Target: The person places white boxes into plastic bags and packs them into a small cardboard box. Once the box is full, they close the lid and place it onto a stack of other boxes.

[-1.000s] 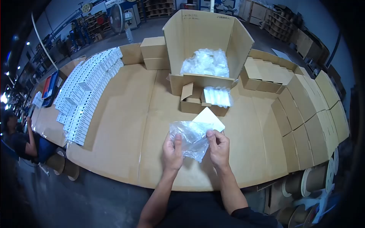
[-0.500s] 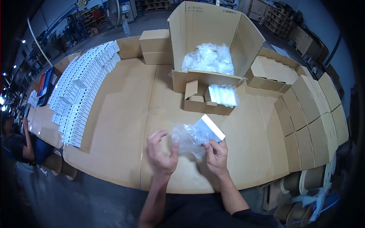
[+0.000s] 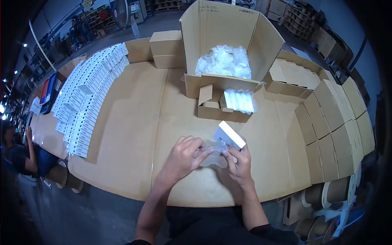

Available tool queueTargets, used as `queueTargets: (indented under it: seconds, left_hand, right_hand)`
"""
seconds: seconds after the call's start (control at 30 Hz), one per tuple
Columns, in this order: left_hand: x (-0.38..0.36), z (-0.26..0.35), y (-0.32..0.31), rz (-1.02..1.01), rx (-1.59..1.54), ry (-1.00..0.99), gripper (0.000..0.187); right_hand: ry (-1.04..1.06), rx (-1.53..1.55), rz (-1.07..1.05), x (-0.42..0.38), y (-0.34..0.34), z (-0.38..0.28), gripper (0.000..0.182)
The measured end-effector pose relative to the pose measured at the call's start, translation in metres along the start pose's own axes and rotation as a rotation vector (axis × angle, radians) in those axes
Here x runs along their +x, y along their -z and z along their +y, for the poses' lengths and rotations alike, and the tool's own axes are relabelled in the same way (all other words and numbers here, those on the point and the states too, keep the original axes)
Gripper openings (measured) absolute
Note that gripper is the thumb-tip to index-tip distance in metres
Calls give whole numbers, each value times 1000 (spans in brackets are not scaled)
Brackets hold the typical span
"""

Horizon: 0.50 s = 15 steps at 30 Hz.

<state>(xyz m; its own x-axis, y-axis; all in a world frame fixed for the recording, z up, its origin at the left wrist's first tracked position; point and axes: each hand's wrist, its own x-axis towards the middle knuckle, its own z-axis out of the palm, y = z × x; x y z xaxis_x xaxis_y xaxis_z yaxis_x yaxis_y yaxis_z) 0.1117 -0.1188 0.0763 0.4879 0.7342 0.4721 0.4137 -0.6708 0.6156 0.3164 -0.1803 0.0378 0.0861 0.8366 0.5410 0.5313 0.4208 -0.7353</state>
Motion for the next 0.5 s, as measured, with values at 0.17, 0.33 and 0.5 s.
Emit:
queueTargets:
  seconds: [0.17, 0.33, 0.5]
  left_hand:
    - [5, -1, -12, 74, -4, -28, 19]
    - [11, -10, -11, 180, -250, 362, 26]
    - [8, -42, -29, 699, -597, 186, 36]
  right_hand:
    - [-229, 9, -51, -7, -2, -6, 18]
    - [-306, -22, -171, -15, 1, -15, 21]
    - [-374, 42, -92, -24, -2, -11, 17]
